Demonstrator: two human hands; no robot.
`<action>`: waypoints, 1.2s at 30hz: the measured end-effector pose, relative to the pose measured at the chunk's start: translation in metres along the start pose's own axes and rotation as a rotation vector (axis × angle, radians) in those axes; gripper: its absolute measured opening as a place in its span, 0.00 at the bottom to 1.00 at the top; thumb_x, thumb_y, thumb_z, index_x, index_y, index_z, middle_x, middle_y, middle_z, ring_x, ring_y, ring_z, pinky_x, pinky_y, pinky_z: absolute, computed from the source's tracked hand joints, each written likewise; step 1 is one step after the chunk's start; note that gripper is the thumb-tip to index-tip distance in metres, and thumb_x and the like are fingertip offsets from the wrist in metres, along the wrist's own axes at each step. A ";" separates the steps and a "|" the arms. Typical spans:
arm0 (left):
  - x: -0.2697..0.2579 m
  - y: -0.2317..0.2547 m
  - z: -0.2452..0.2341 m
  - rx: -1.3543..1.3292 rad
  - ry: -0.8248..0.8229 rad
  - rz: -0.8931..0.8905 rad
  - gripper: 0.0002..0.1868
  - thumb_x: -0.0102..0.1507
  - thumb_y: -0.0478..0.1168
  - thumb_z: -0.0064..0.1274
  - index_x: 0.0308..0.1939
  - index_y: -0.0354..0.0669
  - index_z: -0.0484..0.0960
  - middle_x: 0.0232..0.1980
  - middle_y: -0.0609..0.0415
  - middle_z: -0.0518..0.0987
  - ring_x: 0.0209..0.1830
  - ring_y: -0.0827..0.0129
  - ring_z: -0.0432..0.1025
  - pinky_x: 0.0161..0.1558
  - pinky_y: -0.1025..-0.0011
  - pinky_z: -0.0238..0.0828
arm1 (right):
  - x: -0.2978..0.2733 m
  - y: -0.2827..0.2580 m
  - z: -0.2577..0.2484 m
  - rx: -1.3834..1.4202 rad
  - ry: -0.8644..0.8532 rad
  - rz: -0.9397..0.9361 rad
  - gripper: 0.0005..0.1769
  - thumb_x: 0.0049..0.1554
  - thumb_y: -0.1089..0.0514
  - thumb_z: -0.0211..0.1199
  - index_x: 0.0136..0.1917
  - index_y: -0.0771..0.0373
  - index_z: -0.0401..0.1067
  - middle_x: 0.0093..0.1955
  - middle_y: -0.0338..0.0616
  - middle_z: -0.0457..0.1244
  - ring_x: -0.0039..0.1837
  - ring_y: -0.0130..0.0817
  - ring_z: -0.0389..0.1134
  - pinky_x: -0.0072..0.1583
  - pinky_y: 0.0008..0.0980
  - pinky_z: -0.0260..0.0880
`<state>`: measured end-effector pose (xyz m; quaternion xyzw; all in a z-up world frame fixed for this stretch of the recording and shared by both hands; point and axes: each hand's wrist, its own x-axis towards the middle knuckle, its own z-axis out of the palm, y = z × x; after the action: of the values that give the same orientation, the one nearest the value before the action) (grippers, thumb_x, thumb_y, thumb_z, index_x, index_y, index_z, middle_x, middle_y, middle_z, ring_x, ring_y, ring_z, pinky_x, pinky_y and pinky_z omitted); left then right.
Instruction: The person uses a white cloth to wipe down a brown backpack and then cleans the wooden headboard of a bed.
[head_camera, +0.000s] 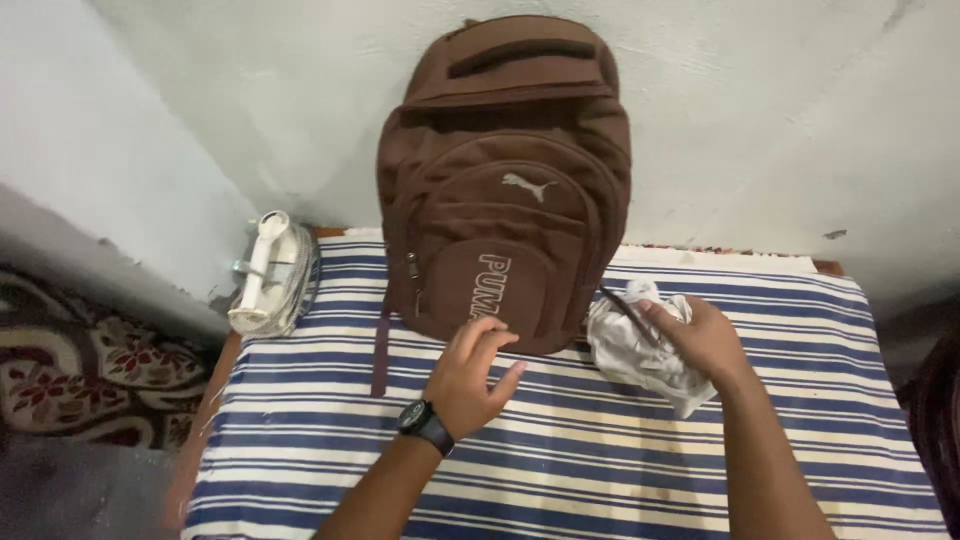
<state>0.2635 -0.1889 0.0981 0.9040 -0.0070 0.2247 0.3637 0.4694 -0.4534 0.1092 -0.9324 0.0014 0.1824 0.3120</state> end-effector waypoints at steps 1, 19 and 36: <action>-0.003 0.001 -0.004 -0.001 0.011 -0.002 0.20 0.64 0.46 0.58 0.55 0.39 0.79 0.61 0.44 0.73 0.62 0.53 0.71 0.61 0.56 0.71 | -0.011 -0.010 0.002 -0.007 0.001 -0.008 0.45 0.52 0.26 0.63 0.58 0.72 0.77 0.48 0.68 0.72 0.48 0.57 0.77 0.53 0.53 0.77; -0.213 -0.048 -0.211 -0.295 0.127 -0.339 0.65 0.53 0.64 0.68 0.80 0.36 0.48 0.78 0.33 0.58 0.79 0.44 0.56 0.74 0.55 0.54 | -0.270 -0.228 0.254 0.261 -0.678 -0.619 0.27 0.59 0.39 0.59 0.53 0.66 0.76 0.45 0.43 0.71 0.47 0.28 0.68 0.51 0.33 0.71; -0.424 -0.100 -0.367 -0.569 0.973 -0.818 0.34 0.58 0.41 0.55 0.69 0.44 0.69 0.59 0.46 0.79 0.58 0.60 0.75 0.57 0.64 0.71 | -0.442 -0.326 0.476 0.219 -1.199 -0.817 0.34 0.62 0.38 0.52 0.74 0.57 0.56 0.65 0.47 0.63 0.65 0.31 0.63 0.65 0.32 0.63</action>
<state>-0.2477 0.0629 0.0915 0.5003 0.4393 0.4387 0.6035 -0.0667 0.0369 0.0981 -0.5620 -0.4991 0.5290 0.3939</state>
